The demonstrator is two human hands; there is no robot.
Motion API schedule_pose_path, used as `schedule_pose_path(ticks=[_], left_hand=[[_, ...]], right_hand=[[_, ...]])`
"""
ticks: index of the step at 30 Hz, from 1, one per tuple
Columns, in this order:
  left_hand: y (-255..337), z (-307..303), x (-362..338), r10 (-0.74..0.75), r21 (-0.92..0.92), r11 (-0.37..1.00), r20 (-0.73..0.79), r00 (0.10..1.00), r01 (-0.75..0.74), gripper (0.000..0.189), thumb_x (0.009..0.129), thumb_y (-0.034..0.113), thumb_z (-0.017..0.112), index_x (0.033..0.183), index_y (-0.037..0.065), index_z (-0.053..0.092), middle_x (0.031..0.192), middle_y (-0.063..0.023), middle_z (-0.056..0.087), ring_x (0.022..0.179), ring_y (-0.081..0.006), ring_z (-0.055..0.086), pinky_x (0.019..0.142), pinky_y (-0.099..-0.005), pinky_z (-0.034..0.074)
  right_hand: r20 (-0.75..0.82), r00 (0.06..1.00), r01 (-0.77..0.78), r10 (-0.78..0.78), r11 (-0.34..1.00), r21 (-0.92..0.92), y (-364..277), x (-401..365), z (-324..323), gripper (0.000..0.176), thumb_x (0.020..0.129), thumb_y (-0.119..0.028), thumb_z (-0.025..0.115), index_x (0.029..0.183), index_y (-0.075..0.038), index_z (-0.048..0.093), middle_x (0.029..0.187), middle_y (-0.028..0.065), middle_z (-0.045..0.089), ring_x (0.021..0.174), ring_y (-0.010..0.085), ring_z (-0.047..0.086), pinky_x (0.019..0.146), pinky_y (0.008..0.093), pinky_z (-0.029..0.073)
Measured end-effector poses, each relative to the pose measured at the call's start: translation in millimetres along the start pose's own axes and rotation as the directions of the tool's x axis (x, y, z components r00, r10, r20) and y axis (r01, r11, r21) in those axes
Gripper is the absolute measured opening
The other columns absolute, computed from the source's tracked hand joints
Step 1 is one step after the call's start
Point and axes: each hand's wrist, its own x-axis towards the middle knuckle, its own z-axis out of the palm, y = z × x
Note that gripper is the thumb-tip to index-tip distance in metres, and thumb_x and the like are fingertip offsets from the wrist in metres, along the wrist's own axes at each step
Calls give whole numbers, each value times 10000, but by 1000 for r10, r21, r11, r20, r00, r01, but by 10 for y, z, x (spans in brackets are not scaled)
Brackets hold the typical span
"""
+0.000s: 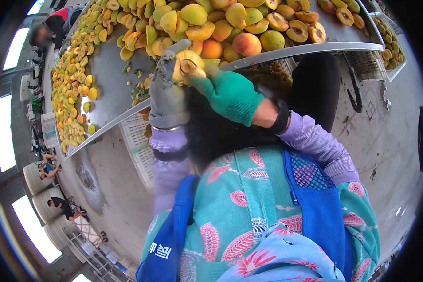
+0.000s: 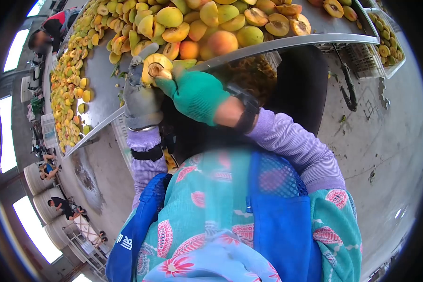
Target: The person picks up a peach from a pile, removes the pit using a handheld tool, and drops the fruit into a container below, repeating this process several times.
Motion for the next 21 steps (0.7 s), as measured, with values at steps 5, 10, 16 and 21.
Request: schedule_pose_path(ticks=[5,10,16,21], left_hand=[[-123,-46,-21,-14,-81,997,-56,998,9,341,1016,262,453,1138,-18,604,1023,-113,642,880,-187,627,811,-299,532],[-209,18,3,174,87,982,-110,979,-165,278,1007,198,466,1094,-15,622,1004,-88,653,846,-159,617,779,-278,515],[-128,16,-33,379,638,696,64,923,-330,344,1008,232,422,1106,-32,620,968,-116,675,866,-161,627,810,-286,501],[-187,-12,-21,316,498,824,-8,949,-270,306,981,221,477,1044,-24,648,956,-117,686,800,-164,639,743,-280,519]], right_hand=[[26,983,-184,183,958,219,-117,27,-35,452,1000,-425,417,997,9,540,775,266,624,747,446,614,657,501,480],[20,979,-201,204,936,289,-74,10,39,470,1001,-432,417,1009,22,539,836,282,629,800,446,616,671,497,480],[110,973,-230,202,865,447,-29,-29,97,470,996,-410,458,999,42,589,864,263,641,755,382,630,685,458,479],[79,962,-233,262,630,741,-121,-77,282,494,991,-442,473,997,34,606,778,138,636,658,204,569,630,373,474]])
